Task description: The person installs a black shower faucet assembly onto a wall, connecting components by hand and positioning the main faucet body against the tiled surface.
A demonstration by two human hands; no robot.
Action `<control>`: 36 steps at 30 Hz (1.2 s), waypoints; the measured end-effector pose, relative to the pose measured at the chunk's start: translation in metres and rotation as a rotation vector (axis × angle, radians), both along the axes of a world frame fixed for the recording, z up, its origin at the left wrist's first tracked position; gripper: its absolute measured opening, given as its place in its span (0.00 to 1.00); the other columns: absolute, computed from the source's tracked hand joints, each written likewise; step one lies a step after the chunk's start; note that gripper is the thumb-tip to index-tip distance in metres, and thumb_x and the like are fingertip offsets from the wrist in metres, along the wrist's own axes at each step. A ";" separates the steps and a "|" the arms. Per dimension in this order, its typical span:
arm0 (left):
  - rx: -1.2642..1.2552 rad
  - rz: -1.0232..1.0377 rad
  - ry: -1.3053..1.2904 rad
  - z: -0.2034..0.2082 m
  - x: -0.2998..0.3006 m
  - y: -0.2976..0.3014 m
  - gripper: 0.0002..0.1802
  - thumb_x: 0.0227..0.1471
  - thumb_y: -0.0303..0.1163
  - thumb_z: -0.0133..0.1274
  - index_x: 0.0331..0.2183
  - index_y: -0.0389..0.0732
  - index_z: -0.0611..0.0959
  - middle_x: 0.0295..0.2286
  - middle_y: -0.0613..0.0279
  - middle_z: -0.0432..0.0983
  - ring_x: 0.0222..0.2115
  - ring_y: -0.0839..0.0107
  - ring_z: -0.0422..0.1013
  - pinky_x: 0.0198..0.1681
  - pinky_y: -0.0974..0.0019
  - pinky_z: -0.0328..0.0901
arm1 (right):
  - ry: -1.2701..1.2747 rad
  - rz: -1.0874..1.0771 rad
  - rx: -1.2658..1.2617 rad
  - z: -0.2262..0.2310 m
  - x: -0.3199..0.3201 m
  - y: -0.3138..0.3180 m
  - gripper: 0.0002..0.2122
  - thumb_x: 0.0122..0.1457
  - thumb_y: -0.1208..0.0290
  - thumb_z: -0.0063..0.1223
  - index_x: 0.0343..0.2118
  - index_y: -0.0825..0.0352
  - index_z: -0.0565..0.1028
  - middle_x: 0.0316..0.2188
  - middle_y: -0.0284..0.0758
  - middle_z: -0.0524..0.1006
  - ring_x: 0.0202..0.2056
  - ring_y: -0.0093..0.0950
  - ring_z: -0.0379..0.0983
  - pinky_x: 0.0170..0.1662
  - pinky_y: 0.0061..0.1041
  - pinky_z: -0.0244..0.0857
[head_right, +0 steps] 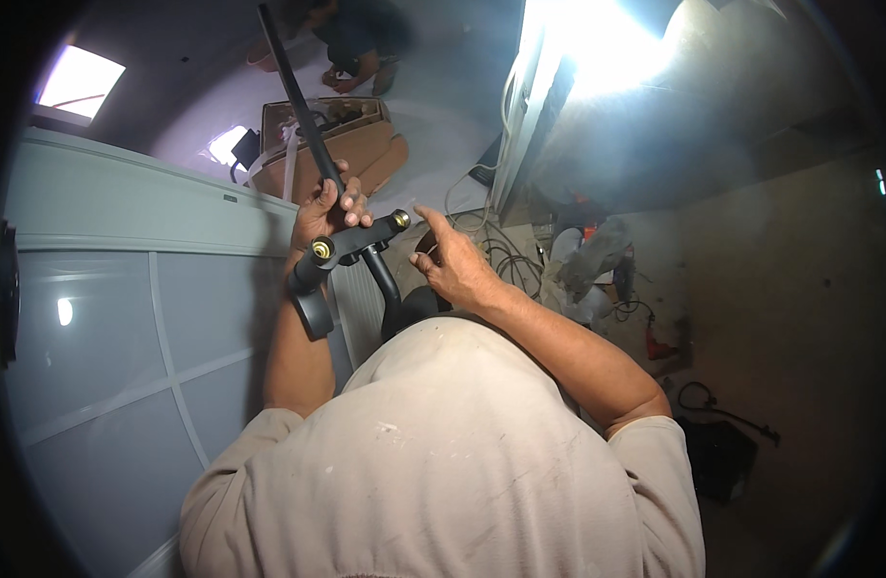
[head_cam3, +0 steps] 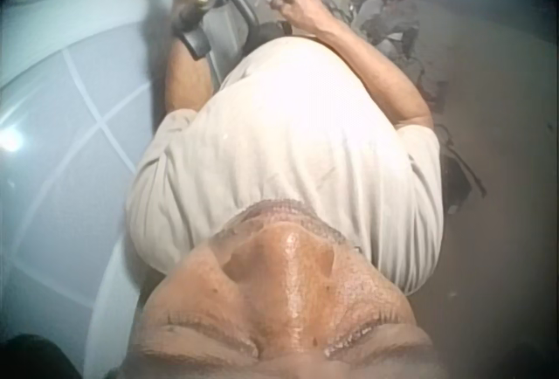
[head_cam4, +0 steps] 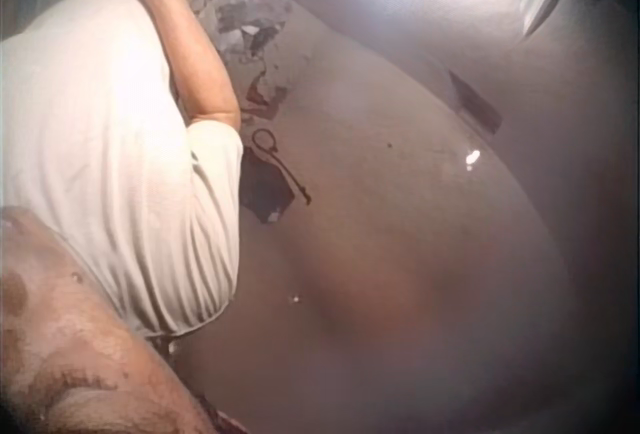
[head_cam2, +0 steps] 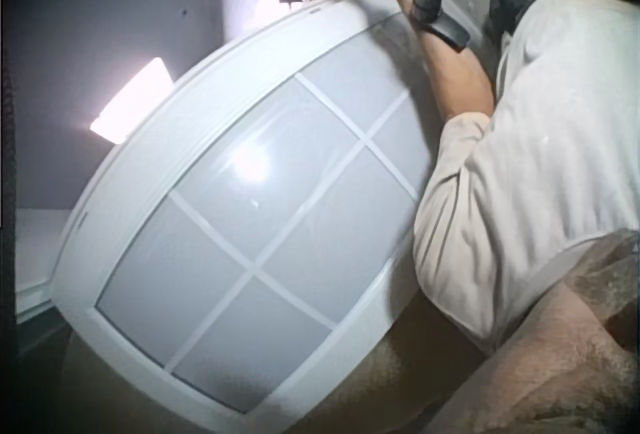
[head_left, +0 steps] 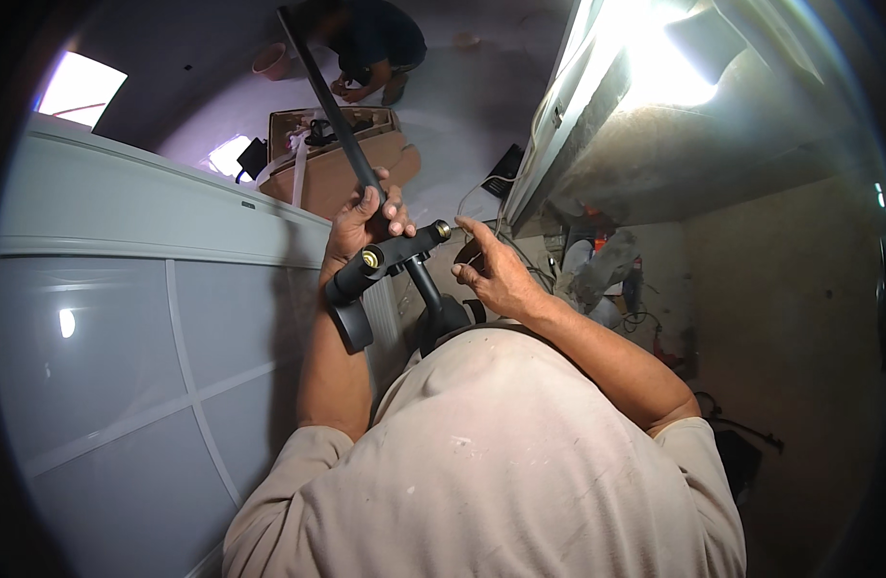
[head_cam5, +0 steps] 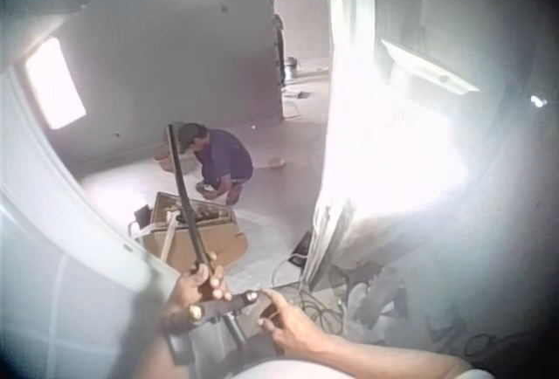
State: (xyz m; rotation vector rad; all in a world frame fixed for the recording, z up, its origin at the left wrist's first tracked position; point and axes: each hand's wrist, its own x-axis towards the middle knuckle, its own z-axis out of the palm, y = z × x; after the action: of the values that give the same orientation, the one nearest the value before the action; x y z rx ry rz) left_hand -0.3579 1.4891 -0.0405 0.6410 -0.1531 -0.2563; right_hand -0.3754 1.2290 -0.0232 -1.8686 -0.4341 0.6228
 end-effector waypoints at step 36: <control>-0.021 0.142 0.097 0.007 -0.013 -0.017 0.23 0.63 0.41 0.55 0.55 0.45 0.71 0.33 0.52 0.79 0.50 0.48 0.75 0.60 0.36 0.64 | 0.850 -0.008 0.492 -0.015 0.010 0.019 0.08 0.65 0.66 0.58 0.32 0.66 0.79 0.26 0.28 0.76 0.28 0.20 0.73 0.35 0.25 0.72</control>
State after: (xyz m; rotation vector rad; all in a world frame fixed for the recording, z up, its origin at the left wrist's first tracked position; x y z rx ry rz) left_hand -0.3713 1.4716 -0.0332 0.6140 -0.0168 -0.1488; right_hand -0.3657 1.2481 -0.0385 -1.0111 -0.0041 1.1120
